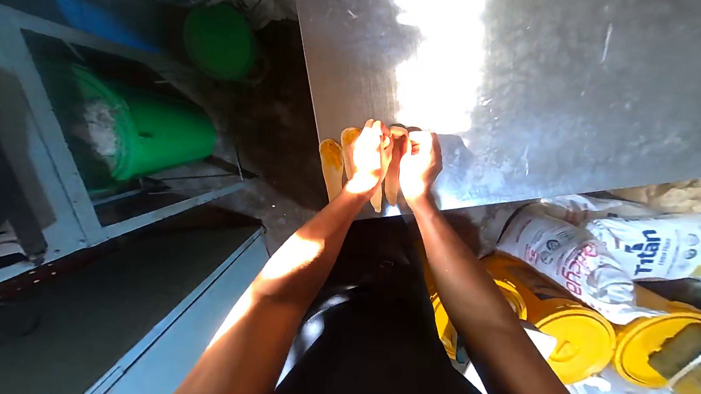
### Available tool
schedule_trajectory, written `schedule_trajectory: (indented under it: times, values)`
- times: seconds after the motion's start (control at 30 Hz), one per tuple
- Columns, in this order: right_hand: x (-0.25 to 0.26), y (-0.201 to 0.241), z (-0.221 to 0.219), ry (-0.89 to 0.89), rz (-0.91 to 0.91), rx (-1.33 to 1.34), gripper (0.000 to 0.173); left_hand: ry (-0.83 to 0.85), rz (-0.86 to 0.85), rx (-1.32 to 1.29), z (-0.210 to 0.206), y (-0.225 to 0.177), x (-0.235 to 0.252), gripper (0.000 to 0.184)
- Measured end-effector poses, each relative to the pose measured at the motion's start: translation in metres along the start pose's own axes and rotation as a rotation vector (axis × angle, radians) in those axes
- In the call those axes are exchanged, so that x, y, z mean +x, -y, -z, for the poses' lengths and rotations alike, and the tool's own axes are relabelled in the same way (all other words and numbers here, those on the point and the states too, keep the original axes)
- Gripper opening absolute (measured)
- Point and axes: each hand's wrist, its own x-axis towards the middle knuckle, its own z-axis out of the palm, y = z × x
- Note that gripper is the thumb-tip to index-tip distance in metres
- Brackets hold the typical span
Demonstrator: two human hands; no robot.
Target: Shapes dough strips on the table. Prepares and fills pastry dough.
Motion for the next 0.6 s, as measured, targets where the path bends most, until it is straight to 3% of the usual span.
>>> schedule_trajectory:
  times: [0.07,0.17,0.27,0.37,0.47,0.57,0.6]
  values:
    - [-0.020,0.001,0.011,0.080,0.097,0.046,0.026,0.060,-0.038,-0.002,0.010,-0.005,-0.015,0.021]
    - [-0.042,-0.005,0.031,0.257,0.187,0.018,0.040,-0.030,-0.304,0.069,0.017,0.006,-0.050,0.030]
    - [-0.047,-0.021,0.029,0.351,0.270,-0.110,0.034,0.206,-0.276,0.076,0.042,0.006,-0.067,0.036]
    - [-0.029,-0.026,0.038,0.405,0.331,-0.245,0.024,0.265,-0.253,0.152,0.056,-0.004,-0.066,0.035]
    - [-0.007,-0.018,0.045,0.363,0.281,-0.251,0.032,0.363,-0.165,0.084,0.065,-0.007,-0.068,0.033]
    - [0.022,-0.007,0.010,0.323,0.237,-0.317,0.038,0.200,-0.393,0.137,0.041,0.014,-0.082,0.024]
    - [0.025,-0.003,0.000,0.407,0.189,-0.372,0.042,0.219,-0.428,0.139,0.032,0.020,-0.095,0.026]
